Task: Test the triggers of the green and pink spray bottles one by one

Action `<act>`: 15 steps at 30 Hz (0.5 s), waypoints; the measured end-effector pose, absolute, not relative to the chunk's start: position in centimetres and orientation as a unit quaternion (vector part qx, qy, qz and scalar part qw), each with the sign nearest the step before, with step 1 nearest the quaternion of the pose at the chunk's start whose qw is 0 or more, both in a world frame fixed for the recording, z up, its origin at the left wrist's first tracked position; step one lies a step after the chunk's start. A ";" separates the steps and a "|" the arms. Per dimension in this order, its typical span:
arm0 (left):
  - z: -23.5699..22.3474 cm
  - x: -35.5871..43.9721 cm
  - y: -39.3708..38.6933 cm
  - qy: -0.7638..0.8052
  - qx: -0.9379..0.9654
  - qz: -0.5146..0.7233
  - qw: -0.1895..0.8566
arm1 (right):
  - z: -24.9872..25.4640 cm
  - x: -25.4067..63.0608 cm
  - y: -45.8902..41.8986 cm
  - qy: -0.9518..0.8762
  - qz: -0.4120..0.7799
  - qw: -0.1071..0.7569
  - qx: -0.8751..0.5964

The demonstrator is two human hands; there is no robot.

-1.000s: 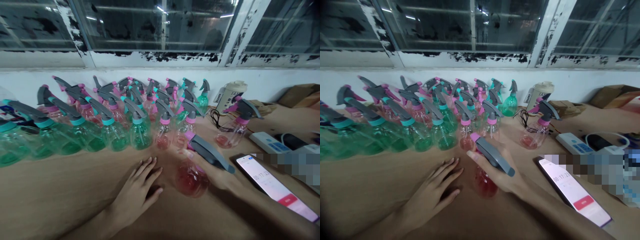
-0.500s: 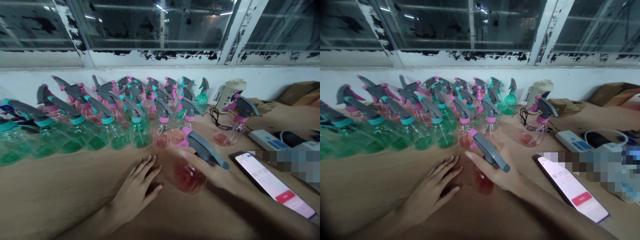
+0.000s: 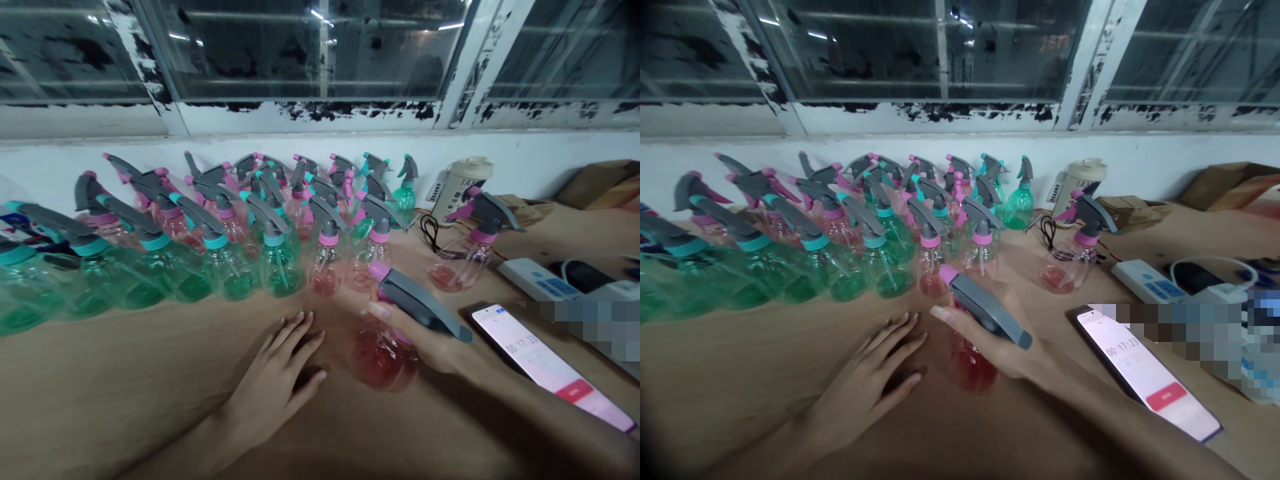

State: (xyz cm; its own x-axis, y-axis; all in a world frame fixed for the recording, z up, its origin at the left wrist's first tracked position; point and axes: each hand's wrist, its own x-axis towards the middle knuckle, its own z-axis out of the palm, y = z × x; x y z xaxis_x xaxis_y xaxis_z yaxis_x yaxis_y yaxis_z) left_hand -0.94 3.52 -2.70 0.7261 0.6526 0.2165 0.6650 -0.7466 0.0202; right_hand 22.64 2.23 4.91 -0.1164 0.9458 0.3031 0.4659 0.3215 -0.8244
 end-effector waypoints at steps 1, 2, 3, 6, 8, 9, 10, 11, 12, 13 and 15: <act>-2.7 -0.9 3.5 -0.354 -0.929 -0.106 0.029 | 5.0 22.6 2.2 -0.691 0.276 0.432 -0.510; -2.7 -1.0 3.5 -0.354 -0.929 -0.106 0.029 | 5.1 22.5 2.2 -0.691 0.275 0.435 -0.508; -2.7 -1.0 3.5 -0.355 -0.929 -0.105 0.028 | 5.1 22.4 2.2 -0.692 0.277 0.437 -0.503; -2.7 -1.0 3.6 -0.358 -0.928 -0.102 0.027 | 4.9 22.3 2.4 -0.686 0.295 0.456 -0.484; -2.7 -1.0 3.6 -0.357 -0.928 -0.105 0.027 | 4.7 22.4 2.5 -0.685 0.307 0.458 -0.476; -2.6 -1.0 3.6 -0.356 -0.928 -0.107 0.028 | 4.6 22.4 2.5 -0.687 0.306 0.454 -0.477; -2.6 -1.0 3.6 -0.354 -0.928 -0.108 0.028 | 4.5 22.5 2.6 -0.692 0.302 0.448 -0.479; -2.6 -1.0 3.6 -0.354 -0.929 -0.109 0.028 | 4.5 22.5 2.6 -0.697 0.294 0.444 -0.480; -2.5 -1.0 3.6 -0.354 -0.929 -0.109 0.028 | 4.5 22.5 2.6 -0.700 0.282 0.447 -0.480; -2.5 -1.0 3.5 -0.353 -0.929 -0.108 0.028 | 4.5 22.5 2.6 -0.701 0.268 0.456 -0.478; -2.5 -0.9 3.5 -0.352 -0.930 -0.105 0.028 | 4.6 22.4 2.6 -0.704 0.241 0.468 -0.476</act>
